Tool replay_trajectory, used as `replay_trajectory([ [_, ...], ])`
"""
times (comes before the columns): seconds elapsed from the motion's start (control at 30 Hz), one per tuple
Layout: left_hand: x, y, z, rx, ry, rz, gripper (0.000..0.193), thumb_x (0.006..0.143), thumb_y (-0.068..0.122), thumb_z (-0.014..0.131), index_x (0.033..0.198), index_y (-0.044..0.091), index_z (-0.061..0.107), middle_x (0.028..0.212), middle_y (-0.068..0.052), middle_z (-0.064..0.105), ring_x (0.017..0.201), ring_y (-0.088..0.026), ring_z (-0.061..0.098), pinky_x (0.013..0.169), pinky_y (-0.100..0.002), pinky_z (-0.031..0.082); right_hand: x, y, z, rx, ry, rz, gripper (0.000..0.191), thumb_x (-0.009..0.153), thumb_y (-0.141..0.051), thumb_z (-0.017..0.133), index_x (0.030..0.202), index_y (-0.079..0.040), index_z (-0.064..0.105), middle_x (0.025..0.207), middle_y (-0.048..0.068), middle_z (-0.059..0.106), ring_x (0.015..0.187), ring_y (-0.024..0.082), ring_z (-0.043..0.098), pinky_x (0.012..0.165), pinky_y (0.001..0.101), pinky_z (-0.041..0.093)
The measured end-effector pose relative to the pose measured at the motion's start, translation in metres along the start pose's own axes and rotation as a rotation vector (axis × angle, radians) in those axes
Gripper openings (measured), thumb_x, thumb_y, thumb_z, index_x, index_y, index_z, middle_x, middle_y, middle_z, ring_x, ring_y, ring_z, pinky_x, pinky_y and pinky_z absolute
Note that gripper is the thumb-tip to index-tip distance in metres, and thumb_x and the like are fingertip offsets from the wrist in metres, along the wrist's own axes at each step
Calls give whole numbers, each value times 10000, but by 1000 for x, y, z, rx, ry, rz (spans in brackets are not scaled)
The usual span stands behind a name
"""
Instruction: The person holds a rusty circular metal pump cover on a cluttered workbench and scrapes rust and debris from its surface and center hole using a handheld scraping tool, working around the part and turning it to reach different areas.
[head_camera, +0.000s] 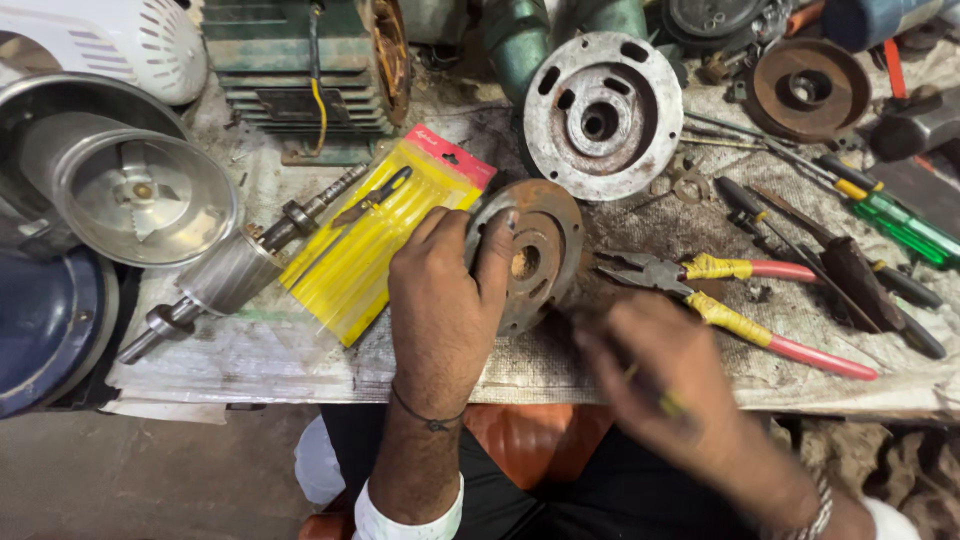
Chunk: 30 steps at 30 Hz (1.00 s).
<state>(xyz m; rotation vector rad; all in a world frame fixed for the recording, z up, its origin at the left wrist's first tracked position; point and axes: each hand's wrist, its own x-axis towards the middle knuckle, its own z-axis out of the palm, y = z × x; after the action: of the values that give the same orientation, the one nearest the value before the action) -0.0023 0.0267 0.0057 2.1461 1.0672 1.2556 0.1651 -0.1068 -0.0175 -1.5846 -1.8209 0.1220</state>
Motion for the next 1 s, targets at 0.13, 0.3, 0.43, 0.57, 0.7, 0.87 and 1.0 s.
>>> replay_trajectory([
  [0.13, 0, 0, 1, 16, 7, 7, 286, 989, 214, 693, 901, -54, 652, 887, -214, 662, 837, -426, 658, 721, -499, 513, -1, -1, -2, 78, -45, 11, 204, 787, 8, 705, 987, -25, 682, 824, 112, 687, 731, 277, 691, 621, 372, 536],
  [0.3, 1, 1, 1, 33, 10, 18, 297, 987, 218, 703, 891, -57, 648, 885, -221, 658, 838, -437, 652, 718, -502, 512, 0, 0, -1, 131, -75, 27, 157, 813, -5, 727, 957, -50, 685, 808, 102, 684, 709, 263, 706, 604, 364, 541],
  [0.43, 1, 1, 1, 25, 11, 19, 290, 985, 214, 704, 881, -50, 650, 878, -217, 657, 830, -438, 650, 716, -508, 507, -1, 2, 0, 96, -2, 4, 209, 785, 21, 688, 985, -38, 682, 841, 119, 689, 736, 291, 701, 628, 380, 542],
  [0.57, -2, 3, 2, 6, 6, 2, 278, 977, 217, 705, 891, -43, 659, 883, -215, 660, 830, -436, 650, 716, -507, 508, -4, 1, -3, 93, -67, 68, 210, 765, 15, 702, 968, -38, 696, 782, 127, 670, 697, 295, 687, 591, 385, 525],
  [0.7, -1, 3, 2, 36, 23, 27, 284, 981, 218, 707, 914, -53, 653, 899, -223, 656, 845, -444, 643, 728, -510, 507, 7, -4, -6, 209, -76, 124, 176, 823, 15, 683, 989, -45, 685, 861, 88, 729, 771, 246, 753, 645, 344, 575],
  [0.87, 0, 4, 2, 24, 18, 31, 276, 980, 216, 705, 918, -48, 654, 902, -219, 656, 849, -441, 646, 732, -512, 506, 24, -24, -12, 71, -58, 184, 110, 829, -57, 746, 913, -34, 679, 745, 114, 677, 646, 254, 691, 575, 377, 514],
  [1.0, -2, 5, 3, 20, 12, 18, 291, 969, 222, 713, 883, -46, 641, 876, -217, 646, 836, -437, 647, 724, -510, 508, 23, -27, -11, 62, -6, 1, 132, 829, -39, 708, 957, -23, 682, 776, 106, 680, 713, 265, 685, 627, 378, 533],
])
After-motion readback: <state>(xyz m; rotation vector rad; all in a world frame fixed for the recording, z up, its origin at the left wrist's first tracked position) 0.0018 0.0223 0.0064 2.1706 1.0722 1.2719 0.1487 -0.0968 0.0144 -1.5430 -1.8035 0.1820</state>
